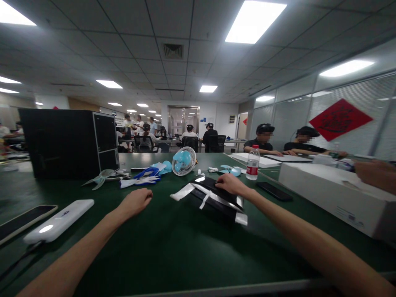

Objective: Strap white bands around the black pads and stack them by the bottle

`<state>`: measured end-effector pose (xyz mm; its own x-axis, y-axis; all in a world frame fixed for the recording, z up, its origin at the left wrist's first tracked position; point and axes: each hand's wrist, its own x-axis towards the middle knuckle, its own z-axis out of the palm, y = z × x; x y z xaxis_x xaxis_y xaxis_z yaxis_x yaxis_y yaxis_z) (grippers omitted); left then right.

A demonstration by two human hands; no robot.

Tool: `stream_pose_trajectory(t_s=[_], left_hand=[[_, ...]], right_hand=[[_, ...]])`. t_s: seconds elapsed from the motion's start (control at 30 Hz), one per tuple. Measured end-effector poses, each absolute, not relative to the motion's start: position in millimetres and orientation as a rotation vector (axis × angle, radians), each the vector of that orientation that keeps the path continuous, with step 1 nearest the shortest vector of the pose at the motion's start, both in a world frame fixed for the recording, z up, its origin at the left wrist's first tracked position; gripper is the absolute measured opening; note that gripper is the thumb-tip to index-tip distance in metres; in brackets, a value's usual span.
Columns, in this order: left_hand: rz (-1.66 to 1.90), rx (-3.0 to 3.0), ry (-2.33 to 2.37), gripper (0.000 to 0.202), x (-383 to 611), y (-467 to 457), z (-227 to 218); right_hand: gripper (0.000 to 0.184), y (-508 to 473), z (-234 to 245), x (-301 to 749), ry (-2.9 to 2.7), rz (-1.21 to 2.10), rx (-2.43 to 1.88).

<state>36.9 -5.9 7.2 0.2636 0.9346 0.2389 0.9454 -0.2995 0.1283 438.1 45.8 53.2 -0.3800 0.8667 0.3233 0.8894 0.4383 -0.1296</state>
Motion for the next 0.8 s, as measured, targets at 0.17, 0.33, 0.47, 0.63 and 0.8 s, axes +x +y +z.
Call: stream_pose_trajectory(t_s=[0.17,0.33,0.47,0.63,0.8], left_hand=[[-0.394,-2.503,-1.825,0.032,40,-6,5],[-0.340,-2.486,-1.843,0.032,40,-4,3],[-0.347,-2.498,-1.832,0.032,36,-2,0],[-0.344,-2.522,-1.861,0.033,35,-2,-1],[-0.330,-2.512,-1.863,0.032,37,-5,1]], right_hand=[[0.025,64,49,523,-2.117,-0.153,-1.855],[0.025,79,34,567,-1.923,-0.099,-2.123],[0.023,83,28,576,-1.864,-0.077,-2.216],[0.022,84,23,580,-1.822,-0.089,-2.266],[0.020,83,22,580,-1.829,-0.104,-2.290]])
